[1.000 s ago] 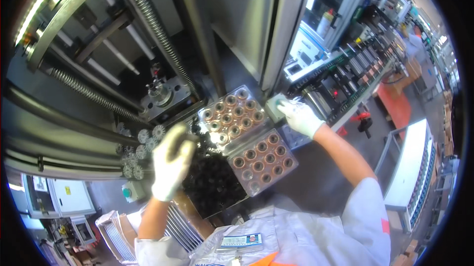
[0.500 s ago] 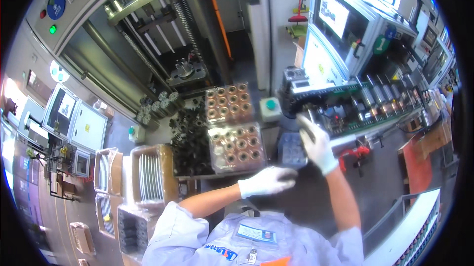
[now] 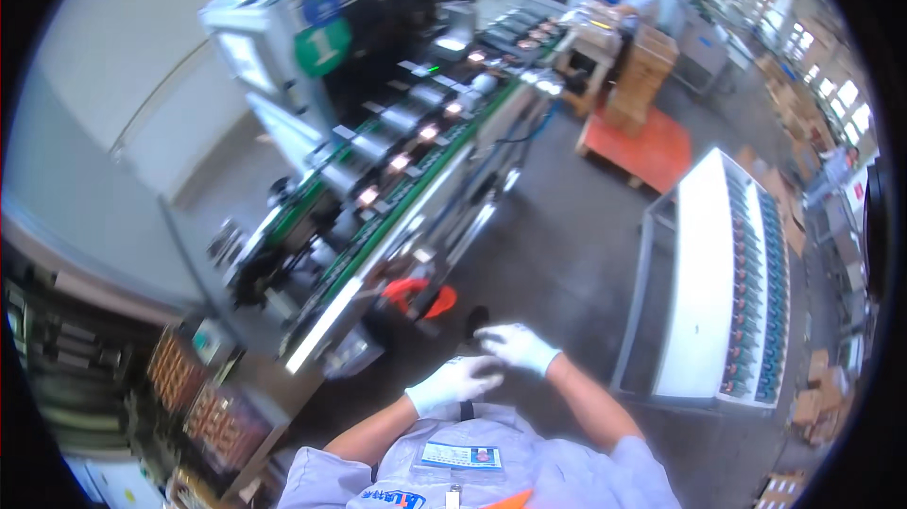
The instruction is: The person places gear-like components into a press machine, operates the press, and kemudian organizes finished rotor components into a storage rack.
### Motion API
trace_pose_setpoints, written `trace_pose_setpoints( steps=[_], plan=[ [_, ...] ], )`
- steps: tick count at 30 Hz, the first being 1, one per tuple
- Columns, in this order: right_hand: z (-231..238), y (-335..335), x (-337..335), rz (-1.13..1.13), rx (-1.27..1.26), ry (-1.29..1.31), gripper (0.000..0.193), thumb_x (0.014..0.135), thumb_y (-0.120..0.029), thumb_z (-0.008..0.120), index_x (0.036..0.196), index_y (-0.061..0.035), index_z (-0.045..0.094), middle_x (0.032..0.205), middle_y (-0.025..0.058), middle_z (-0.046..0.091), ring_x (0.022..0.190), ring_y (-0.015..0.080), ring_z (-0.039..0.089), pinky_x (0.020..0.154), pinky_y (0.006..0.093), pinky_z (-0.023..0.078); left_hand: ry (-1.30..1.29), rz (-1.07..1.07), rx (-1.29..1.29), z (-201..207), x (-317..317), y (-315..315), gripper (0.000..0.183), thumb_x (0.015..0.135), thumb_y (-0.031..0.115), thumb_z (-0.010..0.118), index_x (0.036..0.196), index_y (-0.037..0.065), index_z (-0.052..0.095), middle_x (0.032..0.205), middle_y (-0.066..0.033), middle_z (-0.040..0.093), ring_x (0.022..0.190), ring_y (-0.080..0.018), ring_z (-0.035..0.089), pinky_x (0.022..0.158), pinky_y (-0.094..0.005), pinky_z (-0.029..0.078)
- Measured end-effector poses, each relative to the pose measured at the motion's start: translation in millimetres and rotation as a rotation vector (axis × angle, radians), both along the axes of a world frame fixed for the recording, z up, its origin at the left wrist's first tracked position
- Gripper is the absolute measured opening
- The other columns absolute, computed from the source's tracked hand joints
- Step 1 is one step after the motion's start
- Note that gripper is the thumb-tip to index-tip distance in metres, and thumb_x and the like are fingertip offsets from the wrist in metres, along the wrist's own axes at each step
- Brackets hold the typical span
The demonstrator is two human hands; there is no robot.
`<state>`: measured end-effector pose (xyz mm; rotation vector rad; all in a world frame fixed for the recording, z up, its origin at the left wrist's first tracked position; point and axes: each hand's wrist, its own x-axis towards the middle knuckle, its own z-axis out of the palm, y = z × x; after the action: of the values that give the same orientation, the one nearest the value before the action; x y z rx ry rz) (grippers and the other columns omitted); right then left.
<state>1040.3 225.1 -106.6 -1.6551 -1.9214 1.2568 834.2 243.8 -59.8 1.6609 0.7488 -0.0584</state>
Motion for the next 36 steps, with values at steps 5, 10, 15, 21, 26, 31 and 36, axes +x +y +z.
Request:
trace_pose_setpoints(
  steps=[5,10,15,21,26,31,36],
  plan=[
    [2,38,148,-0.198,-0.113,-0.248,0.040,0.096,-0.033,0.051,0.126,-0.0105,0.067,0.120,0.0178,0.069,0.113,0.0362,0.063,0.101,0.0439,0.048,-0.137,-0.066,-0.100,-24,135,87,0.041,0.092,0.032,0.070,0.118,0.001,0.065,0.104,-0.0107,0.071,0.093,-0.0183,0.068,0.083,-0.0324,0.054],
    [9,105,265,-0.290,0.039,-0.300,0.039,0.097,-0.034,0.050,0.119,-0.0076,0.067,0.120,0.0183,0.067,0.113,0.0390,0.061,0.101,0.0473,0.046,-0.237,0.160,-0.343,9,256,176,0.017,0.093,0.015,0.071,0.091,-0.001,0.066,0.082,-0.0044,0.068,0.076,-0.0091,0.063,0.070,-0.0260,0.051],
    [-5,177,357,-0.418,0.065,-0.169,0.037,0.094,-0.030,0.053,0.119,-0.0076,0.068,0.115,0.0197,0.069,0.108,0.0372,0.064,0.096,0.0458,0.049,-0.289,0.133,-0.350,6,353,251,0.021,0.095,0.017,0.068,0.099,-0.004,0.067,0.090,-0.0061,0.070,0.082,-0.0103,0.063,0.075,-0.0256,0.052],
    [-34,286,450,-0.175,0.042,-0.060,0.039,0.091,-0.031,0.056,0.118,-0.0063,0.070,0.108,0.0204,0.071,0.099,0.0360,0.068,0.091,0.0444,0.052,-0.403,0.438,-0.281,-21,438,335,0.082,0.093,0.031,0.071,0.153,-0.004,0.028,0.140,-0.0224,0.052,0.120,-0.0259,0.060,0.093,-0.0372,0.054],
    [2,392,554,-0.129,0.056,0.013,0.039,0.094,-0.031,0.058,0.121,-0.0037,0.068,0.105,0.0186,0.072,0.089,0.0289,0.071,0.087,0.0386,0.054,-0.652,0.974,-0.315,24,513,437,0.067,0.096,0.032,0.067,0.148,0.000,0.039,0.133,-0.0137,0.058,0.118,-0.0251,0.060,0.097,-0.0405,0.051],
    [57,500,641,-0.083,-0.235,0.494,0.035,0.099,-0.019,0.059,0.124,0.0047,0.064,0.102,0.0089,0.072,0.089,0.0147,0.068,0.084,0.0305,0.054,-0.642,1.401,-0.050,58,526,549,0.050,0.093,0.034,0.071,0.131,0.003,0.058,0.112,-0.0021,0.062,0.102,-0.0151,0.059,0.091,-0.0347,0.048],
    [103,638,673,-0.123,-0.134,0.808,0.041,0.098,-0.015,0.062,0.134,0.0039,0.056,0.111,0.0092,0.069,0.093,0.0155,0.067,0.085,0.0293,0.053,-0.314,1.676,0.224,75,505,638,0.075,0.086,0.037,0.078,0.137,-0.010,0.050,0.124,-0.0171,0.064,0.110,-0.0222,0.060,0.095,-0.0349,0.046]
  ],
)
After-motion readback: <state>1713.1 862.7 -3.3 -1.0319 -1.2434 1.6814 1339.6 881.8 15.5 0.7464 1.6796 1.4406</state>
